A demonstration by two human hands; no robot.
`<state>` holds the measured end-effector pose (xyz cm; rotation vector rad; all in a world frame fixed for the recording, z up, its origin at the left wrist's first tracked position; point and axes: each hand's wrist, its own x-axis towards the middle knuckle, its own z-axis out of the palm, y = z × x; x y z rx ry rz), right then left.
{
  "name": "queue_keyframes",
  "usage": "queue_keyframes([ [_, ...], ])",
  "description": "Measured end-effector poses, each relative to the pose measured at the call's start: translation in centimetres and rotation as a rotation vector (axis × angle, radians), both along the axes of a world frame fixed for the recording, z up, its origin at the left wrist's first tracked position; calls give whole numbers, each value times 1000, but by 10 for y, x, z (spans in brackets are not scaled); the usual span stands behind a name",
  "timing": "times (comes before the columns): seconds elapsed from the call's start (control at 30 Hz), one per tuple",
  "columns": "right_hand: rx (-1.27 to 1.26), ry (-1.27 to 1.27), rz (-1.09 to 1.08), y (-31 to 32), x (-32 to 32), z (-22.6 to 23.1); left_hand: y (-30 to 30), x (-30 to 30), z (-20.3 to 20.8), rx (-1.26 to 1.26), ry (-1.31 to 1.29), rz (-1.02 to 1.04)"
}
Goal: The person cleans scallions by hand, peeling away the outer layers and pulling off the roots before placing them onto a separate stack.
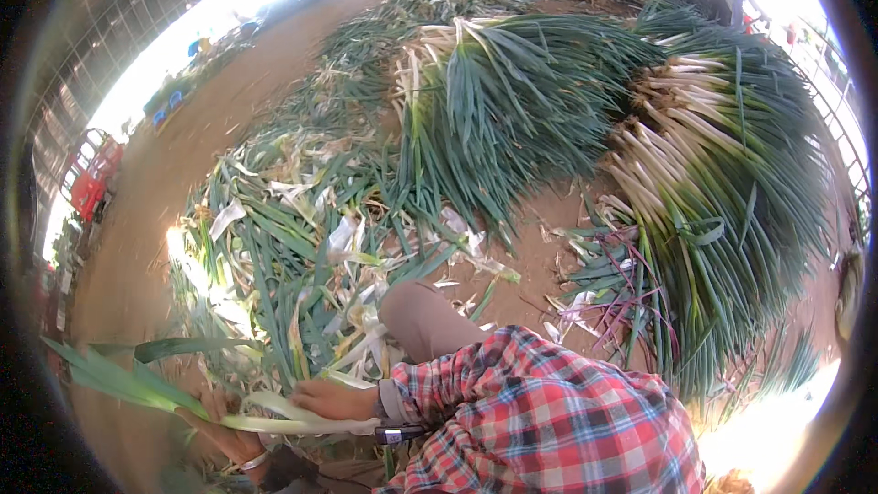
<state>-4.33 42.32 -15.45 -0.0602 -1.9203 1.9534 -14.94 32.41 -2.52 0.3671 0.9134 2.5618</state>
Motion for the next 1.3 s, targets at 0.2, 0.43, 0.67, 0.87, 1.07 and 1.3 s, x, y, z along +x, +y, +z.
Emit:
queue_keyframes([
  [0.2, 93, -211, 462, -4, 2, 34, -37, -21, -20, 148, 270, -365],
  [0.43, 203, -31, 106, -11, -19, -53, -14, 16, -1, -461, -140, 443],
  [0.67, -414, -321, 496, 37, 22, 45, -136, -58, -12, -230, -15, 431],
  [0.87, 623, -161, 516, 51, 54, 27, -185, -80, -12, -451, -60, 787],
  [1.07, 865, -296, 709, 101, 90, 39, -255, -103, 5, -700, -8, 1013],
  [1.3, 927, -247, 396, 60, 38, 47, -275, -104, 32, -605, -57, 1166],
])
